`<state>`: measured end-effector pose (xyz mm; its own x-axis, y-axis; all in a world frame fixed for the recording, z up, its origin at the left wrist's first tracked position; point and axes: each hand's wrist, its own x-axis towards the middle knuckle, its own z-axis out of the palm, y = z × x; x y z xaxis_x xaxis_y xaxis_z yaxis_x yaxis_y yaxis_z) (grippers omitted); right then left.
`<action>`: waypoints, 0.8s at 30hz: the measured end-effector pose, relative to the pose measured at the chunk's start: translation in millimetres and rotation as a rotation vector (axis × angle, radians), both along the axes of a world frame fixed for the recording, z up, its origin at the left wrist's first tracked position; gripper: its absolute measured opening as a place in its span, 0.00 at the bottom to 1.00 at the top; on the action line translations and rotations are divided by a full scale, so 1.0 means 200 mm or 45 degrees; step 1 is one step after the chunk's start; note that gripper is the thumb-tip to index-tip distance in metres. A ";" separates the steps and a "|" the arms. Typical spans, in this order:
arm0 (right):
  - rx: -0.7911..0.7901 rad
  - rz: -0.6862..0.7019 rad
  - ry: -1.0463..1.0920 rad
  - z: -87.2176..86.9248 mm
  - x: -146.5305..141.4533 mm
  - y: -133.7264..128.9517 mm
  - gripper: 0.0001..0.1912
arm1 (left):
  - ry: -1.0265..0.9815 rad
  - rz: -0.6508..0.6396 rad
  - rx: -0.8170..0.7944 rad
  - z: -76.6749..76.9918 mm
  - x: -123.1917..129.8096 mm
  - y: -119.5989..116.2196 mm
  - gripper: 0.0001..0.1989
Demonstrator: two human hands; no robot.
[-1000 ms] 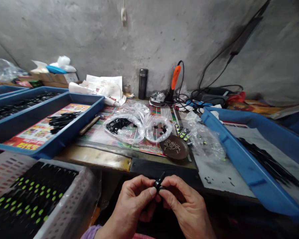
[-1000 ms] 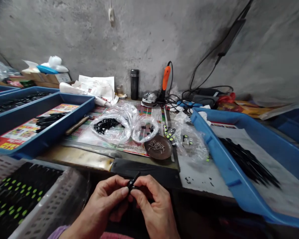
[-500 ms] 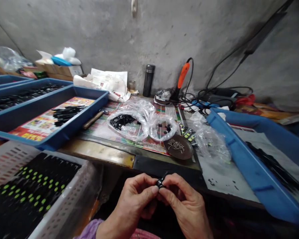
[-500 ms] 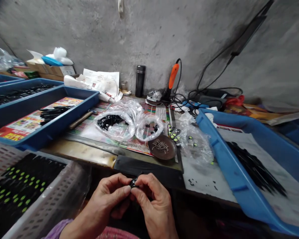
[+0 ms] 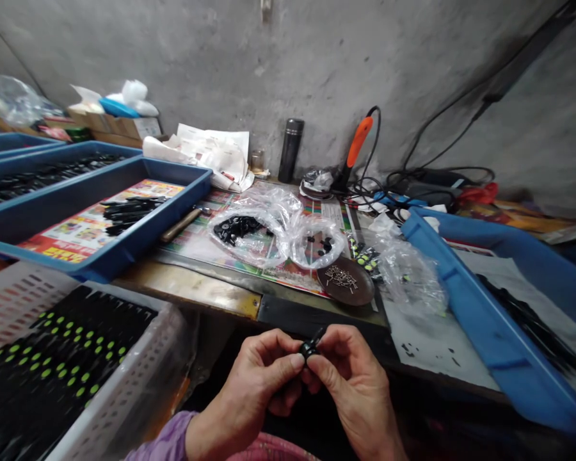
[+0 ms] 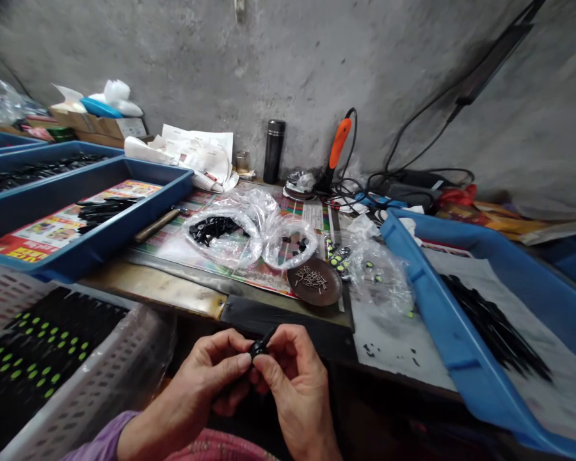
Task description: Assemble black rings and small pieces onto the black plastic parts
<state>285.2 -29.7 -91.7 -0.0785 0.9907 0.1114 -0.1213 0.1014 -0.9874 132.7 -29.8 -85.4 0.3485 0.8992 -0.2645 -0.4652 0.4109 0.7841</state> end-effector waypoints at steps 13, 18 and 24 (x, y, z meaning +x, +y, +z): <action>-0.028 0.147 -0.287 0.08 0.08 0.07 0.19 | 0.072 -0.034 0.093 0.03 -0.04 0.04 0.20; 0.018 0.227 -0.385 0.13 0.09 0.08 0.17 | 0.224 -0.026 0.256 0.03 -0.05 0.03 0.18; 0.213 0.224 -0.554 0.15 0.11 0.11 0.11 | 0.368 -0.007 0.388 0.03 -0.06 0.03 0.13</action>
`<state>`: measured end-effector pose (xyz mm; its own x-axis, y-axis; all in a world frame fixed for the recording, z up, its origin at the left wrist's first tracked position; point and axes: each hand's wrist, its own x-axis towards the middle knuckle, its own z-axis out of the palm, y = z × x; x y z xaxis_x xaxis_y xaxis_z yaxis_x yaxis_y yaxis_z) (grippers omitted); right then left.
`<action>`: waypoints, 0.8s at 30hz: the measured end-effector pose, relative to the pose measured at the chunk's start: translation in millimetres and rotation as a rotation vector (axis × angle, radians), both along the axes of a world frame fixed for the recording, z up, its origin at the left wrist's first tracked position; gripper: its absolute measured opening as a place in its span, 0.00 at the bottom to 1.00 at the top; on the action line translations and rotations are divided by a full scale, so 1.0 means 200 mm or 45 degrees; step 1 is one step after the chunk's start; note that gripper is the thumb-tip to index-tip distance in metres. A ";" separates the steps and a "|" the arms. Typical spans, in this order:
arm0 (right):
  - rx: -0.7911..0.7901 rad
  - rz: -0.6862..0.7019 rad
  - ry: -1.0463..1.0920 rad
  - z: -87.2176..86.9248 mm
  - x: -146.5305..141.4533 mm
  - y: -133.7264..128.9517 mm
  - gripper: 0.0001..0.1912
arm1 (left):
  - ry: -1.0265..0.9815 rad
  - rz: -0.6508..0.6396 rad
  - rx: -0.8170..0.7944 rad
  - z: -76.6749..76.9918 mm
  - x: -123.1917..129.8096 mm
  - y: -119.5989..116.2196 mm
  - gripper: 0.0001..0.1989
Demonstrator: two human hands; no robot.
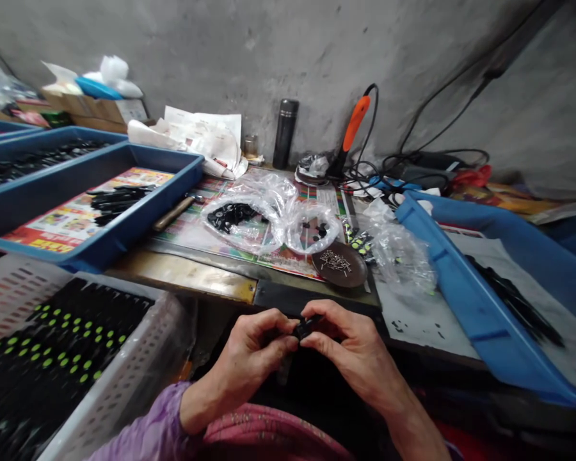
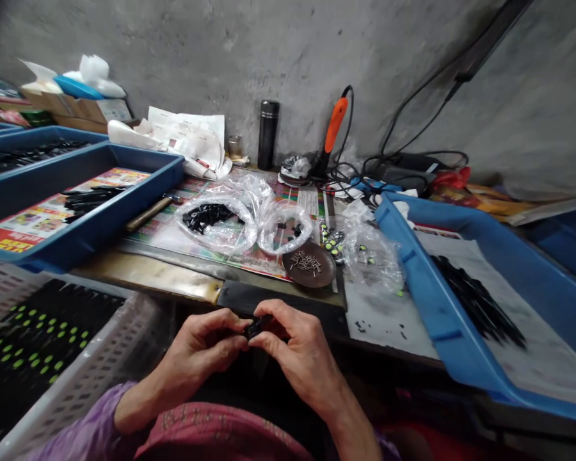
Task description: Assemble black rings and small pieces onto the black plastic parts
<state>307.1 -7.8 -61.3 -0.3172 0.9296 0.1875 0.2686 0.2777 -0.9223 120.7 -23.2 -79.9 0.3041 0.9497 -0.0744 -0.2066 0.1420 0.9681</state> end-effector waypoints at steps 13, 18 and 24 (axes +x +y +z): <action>-0.522 0.012 0.833 -0.18 -0.11 -0.02 0.19 | -0.309 0.015 -0.236 -0.01 0.05 -0.01 0.15; -0.523 -0.029 0.862 -0.17 -0.11 -0.03 0.24 | -0.324 0.018 -0.267 -0.02 0.04 -0.01 0.17; -0.473 -0.036 0.777 -0.14 -0.10 -0.04 0.22 | -0.309 0.001 -0.259 -0.02 0.03 -0.01 0.19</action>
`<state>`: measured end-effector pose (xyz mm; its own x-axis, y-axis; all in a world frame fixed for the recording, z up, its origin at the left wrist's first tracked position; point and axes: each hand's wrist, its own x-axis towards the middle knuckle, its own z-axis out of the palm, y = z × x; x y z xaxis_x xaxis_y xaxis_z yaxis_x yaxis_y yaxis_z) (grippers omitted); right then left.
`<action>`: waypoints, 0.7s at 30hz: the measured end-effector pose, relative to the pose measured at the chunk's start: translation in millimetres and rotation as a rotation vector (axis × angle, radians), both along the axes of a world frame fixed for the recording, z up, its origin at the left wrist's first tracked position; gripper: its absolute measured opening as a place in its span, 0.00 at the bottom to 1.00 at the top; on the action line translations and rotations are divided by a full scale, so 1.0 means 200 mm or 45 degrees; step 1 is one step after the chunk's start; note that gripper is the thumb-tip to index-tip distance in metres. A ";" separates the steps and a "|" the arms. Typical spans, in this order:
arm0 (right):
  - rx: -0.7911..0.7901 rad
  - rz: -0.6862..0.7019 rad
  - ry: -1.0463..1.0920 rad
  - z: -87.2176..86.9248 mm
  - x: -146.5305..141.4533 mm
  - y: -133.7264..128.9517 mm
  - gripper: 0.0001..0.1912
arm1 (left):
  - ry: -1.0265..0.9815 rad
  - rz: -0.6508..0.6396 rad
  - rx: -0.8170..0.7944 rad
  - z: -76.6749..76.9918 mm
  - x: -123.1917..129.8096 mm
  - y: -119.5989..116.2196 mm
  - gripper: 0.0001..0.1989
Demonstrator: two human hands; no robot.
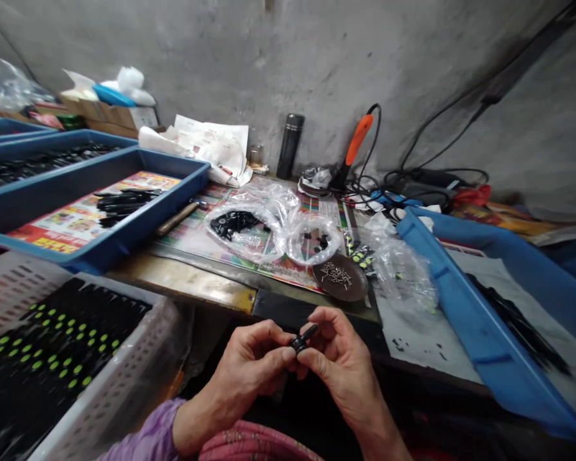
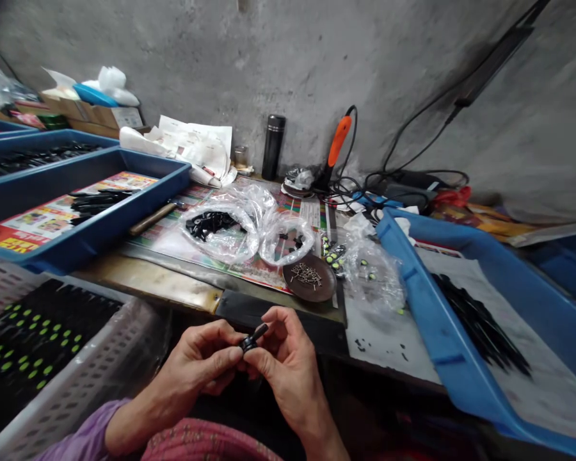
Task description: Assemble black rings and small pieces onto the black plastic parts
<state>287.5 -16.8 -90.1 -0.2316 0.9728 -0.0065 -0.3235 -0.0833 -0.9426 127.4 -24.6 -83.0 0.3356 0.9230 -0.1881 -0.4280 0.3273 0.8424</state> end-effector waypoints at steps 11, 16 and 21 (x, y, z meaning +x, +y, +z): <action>0.424 -0.363 -0.519 -0.01 0.01 0.00 0.17 | 0.002 0.078 -0.056 -0.01 0.01 0.01 0.20; 1.034 -0.478 -1.017 0.00 -0.01 -0.04 0.04 | -0.012 0.093 -0.079 0.01 0.01 0.00 0.20; 1.207 -0.477 -1.237 0.02 -0.02 -0.05 0.08 | -0.004 0.174 -0.071 0.03 0.02 -0.02 0.19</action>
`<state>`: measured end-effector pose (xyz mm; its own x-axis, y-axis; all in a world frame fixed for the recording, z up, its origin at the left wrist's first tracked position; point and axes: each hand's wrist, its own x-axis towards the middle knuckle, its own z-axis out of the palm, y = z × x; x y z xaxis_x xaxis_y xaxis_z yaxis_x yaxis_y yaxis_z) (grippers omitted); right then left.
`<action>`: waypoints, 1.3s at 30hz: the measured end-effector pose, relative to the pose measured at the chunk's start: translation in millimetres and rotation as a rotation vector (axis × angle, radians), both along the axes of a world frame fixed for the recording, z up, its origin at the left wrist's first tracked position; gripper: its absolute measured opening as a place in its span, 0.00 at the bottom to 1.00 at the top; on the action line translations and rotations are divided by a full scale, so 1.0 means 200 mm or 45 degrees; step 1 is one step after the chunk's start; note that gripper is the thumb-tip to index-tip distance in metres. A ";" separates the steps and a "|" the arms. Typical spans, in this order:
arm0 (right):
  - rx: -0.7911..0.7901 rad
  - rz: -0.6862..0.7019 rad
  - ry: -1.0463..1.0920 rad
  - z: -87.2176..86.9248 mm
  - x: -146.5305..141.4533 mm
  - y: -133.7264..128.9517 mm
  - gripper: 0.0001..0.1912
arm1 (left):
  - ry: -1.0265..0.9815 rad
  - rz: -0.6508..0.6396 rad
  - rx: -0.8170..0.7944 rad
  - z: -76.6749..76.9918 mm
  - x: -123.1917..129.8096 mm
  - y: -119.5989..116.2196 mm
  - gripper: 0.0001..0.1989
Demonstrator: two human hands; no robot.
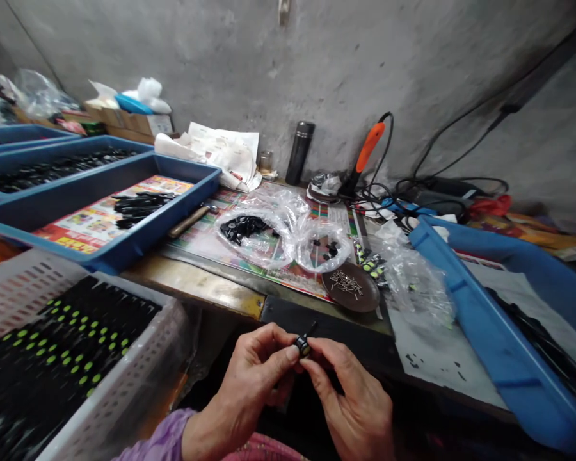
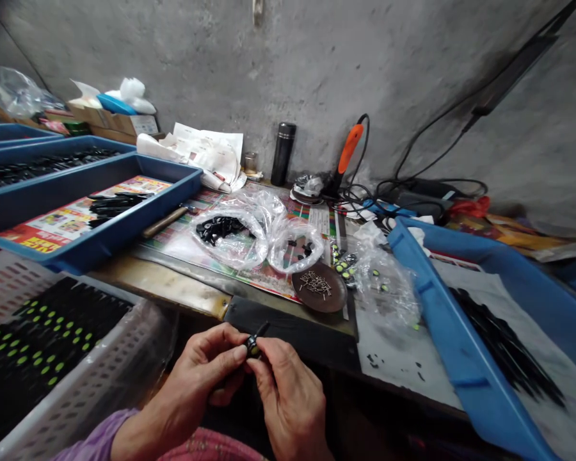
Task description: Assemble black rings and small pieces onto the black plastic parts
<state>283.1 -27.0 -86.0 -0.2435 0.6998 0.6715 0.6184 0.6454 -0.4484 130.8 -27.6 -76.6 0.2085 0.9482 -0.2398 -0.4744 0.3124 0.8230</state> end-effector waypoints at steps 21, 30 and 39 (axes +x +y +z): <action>0.344 -0.259 -0.211 -0.02 -0.07 0.03 0.16 | 0.016 0.082 0.017 -0.02 0.00 -0.01 0.21; 0.414 -0.310 -0.276 -0.05 -0.09 0.04 0.16 | -0.009 0.097 0.021 -0.02 0.00 -0.01 0.21; 0.265 -0.304 -0.017 -0.04 -0.11 0.03 0.12 | -0.014 0.090 0.020 -0.01 0.00 -0.03 0.20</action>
<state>260.3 -21.8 -94.5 -0.0989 0.5860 0.8043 0.7684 0.5585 -0.3125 130.3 -32.9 -77.8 0.1435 0.9643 -0.2227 -0.5042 0.2649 0.8220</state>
